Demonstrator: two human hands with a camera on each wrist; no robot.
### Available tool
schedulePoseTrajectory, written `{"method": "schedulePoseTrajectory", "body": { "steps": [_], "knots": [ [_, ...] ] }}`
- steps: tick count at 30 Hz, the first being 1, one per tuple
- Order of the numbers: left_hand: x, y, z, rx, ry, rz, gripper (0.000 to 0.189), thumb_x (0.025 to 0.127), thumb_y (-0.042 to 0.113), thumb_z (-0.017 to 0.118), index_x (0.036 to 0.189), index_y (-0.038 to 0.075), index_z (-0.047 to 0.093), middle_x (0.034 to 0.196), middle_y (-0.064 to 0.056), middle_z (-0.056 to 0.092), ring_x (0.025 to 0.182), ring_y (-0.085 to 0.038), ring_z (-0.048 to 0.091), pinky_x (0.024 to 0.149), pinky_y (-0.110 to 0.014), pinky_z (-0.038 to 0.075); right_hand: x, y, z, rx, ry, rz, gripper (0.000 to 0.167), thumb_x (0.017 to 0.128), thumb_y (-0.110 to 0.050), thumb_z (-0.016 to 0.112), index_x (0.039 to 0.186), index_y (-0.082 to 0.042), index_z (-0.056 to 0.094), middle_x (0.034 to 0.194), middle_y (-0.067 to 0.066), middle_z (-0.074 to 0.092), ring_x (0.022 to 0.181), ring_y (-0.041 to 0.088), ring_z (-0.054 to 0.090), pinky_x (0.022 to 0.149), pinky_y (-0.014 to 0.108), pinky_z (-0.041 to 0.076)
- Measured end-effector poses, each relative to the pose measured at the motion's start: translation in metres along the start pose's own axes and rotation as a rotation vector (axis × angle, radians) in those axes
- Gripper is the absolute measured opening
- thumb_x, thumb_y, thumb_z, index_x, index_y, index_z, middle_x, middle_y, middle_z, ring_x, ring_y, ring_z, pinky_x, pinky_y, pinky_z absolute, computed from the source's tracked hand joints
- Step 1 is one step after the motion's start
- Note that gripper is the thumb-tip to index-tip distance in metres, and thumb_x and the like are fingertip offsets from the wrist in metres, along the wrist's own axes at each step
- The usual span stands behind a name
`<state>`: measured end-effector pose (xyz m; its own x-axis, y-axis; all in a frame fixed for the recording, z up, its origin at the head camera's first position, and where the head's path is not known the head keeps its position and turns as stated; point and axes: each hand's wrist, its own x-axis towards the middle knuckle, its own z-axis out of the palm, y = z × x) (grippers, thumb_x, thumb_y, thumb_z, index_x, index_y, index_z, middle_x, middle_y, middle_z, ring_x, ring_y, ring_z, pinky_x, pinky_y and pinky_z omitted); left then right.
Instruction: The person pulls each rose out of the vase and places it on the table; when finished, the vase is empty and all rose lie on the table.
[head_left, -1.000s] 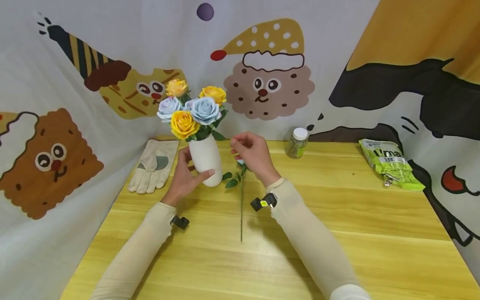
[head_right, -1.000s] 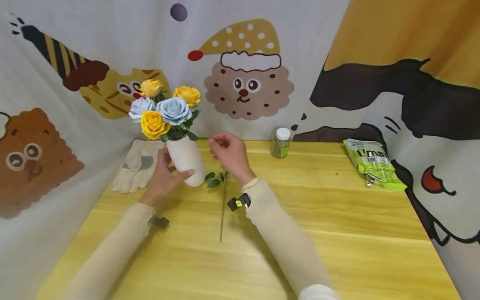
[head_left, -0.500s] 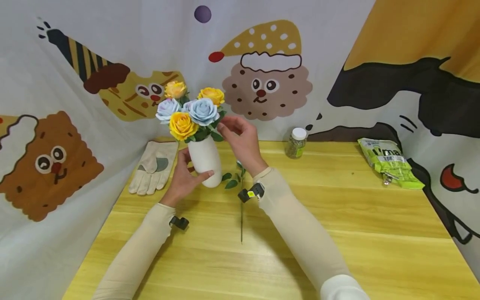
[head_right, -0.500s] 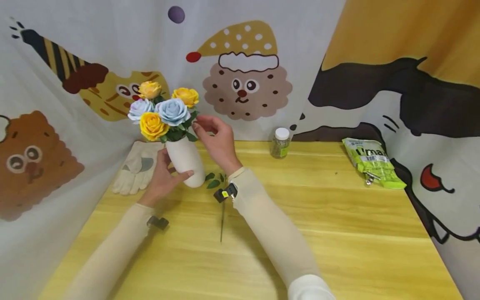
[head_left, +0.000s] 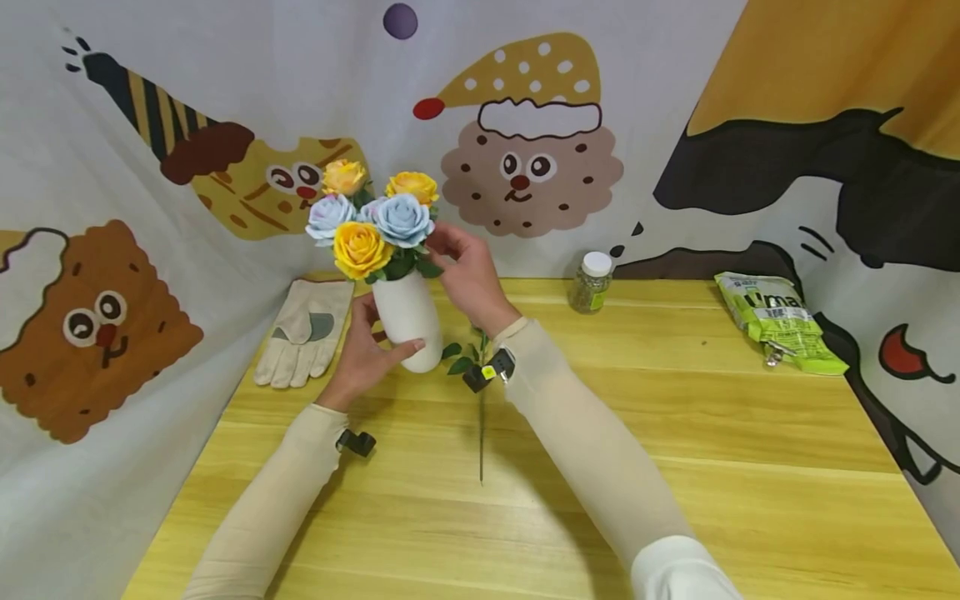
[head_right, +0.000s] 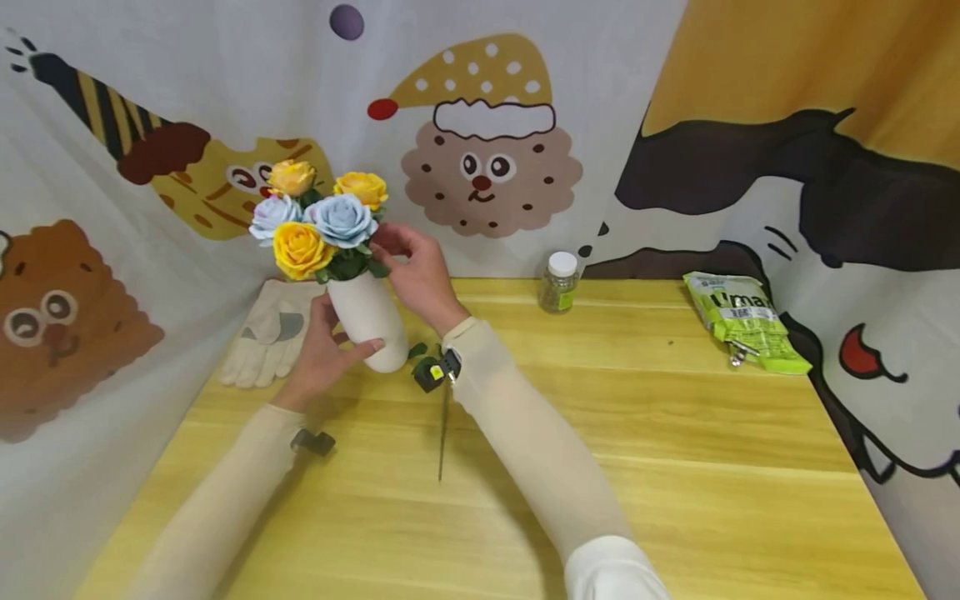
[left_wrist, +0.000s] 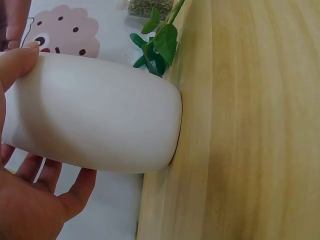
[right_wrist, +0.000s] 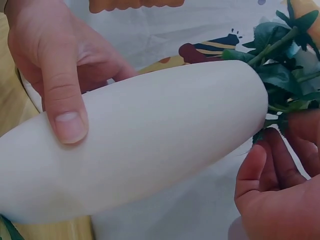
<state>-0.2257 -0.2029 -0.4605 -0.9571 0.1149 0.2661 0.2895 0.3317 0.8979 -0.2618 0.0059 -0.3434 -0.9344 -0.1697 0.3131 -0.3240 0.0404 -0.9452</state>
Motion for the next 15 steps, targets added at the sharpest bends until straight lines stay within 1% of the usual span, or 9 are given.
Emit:
{"method": "schedulePoseTrajectory", "body": {
  "steps": [3, 5, 8, 11, 14, 15],
  "knots": [
    [0.0006, -0.0002, 0.0002, 0.0, -0.001, -0.001, 0.095, 0.083, 0.026, 0.092, 0.153, 0.012, 0.029, 0.15, -0.014, 0.044, 0.132, -0.031, 0.049, 0.103, -0.056, 0.047, 0.0013, 0.0025, 0.0016, 0.001, -0.019, 0.01, 0.026, 0.102, 0.001, 0.064, 0.126, -0.001, 0.072, 0.118, 0.015, 0.071, 0.109, 0.021, 0.063, 0.098, 0.03, 0.053],
    [0.0008, 0.0002, 0.0004, -0.001, -0.001, -0.002, 0.095, 0.083, 0.025, 0.092, 0.153, 0.012, 0.029, 0.15, -0.014, 0.044, 0.131, -0.031, 0.049, 0.103, -0.055, 0.048, 0.0017, 0.004, 0.0024, 0.002, -0.026, 0.01, 0.023, 0.1, 0.0, 0.067, 0.123, -0.001, 0.073, 0.112, 0.015, 0.07, 0.104, 0.019, 0.062, 0.091, 0.027, 0.053],
    [0.0007, 0.0017, 0.0007, -0.005, -0.003, -0.006, 0.094, 0.083, 0.025, 0.091, 0.153, 0.011, 0.03, 0.15, -0.014, 0.044, 0.131, -0.032, 0.049, 0.103, -0.055, 0.048, 0.0017, 0.0049, 0.0033, 0.004, -0.015, 0.003, 0.019, 0.099, -0.002, 0.07, 0.117, -0.001, 0.074, 0.107, 0.014, 0.07, 0.099, 0.016, 0.062, 0.083, 0.025, 0.053],
    [0.0004, 0.0028, 0.0006, -0.01, -0.004, -0.012, 0.094, 0.083, 0.024, 0.092, 0.153, 0.011, 0.03, 0.15, -0.014, 0.044, 0.131, -0.033, 0.048, 0.103, -0.055, 0.047, 0.0019, 0.0038, 0.0037, 0.002, -0.002, -0.012, 0.017, 0.098, 0.0, 0.069, 0.114, -0.002, 0.074, 0.107, 0.013, 0.071, 0.102, 0.017, 0.065, 0.084, 0.026, 0.056],
    [-0.0002, 0.0032, 0.0002, -0.012, -0.005, -0.017, 0.094, 0.084, 0.024, 0.091, 0.154, 0.012, 0.029, 0.15, -0.013, 0.044, 0.132, -0.032, 0.048, 0.104, -0.055, 0.047, 0.0023, 0.0032, 0.004, 0.003, -0.004, -0.02, 0.014, 0.099, 0.002, 0.067, 0.111, -0.001, 0.072, 0.11, 0.014, 0.072, 0.109, 0.021, 0.067, 0.091, 0.03, 0.057],
    [-0.0003, 0.0034, 0.0002, -0.013, -0.006, -0.017, 0.094, 0.084, 0.023, 0.091, 0.154, 0.012, 0.029, 0.15, -0.013, 0.044, 0.132, -0.032, 0.048, 0.104, -0.055, 0.047, 0.0026, 0.0033, 0.0041, 0.01, -0.005, -0.022, 0.015, 0.099, 0.003, 0.065, 0.113, -0.001, 0.071, 0.112, 0.015, 0.072, 0.111, 0.022, 0.068, 0.093, 0.031, 0.057]
  ]
}}
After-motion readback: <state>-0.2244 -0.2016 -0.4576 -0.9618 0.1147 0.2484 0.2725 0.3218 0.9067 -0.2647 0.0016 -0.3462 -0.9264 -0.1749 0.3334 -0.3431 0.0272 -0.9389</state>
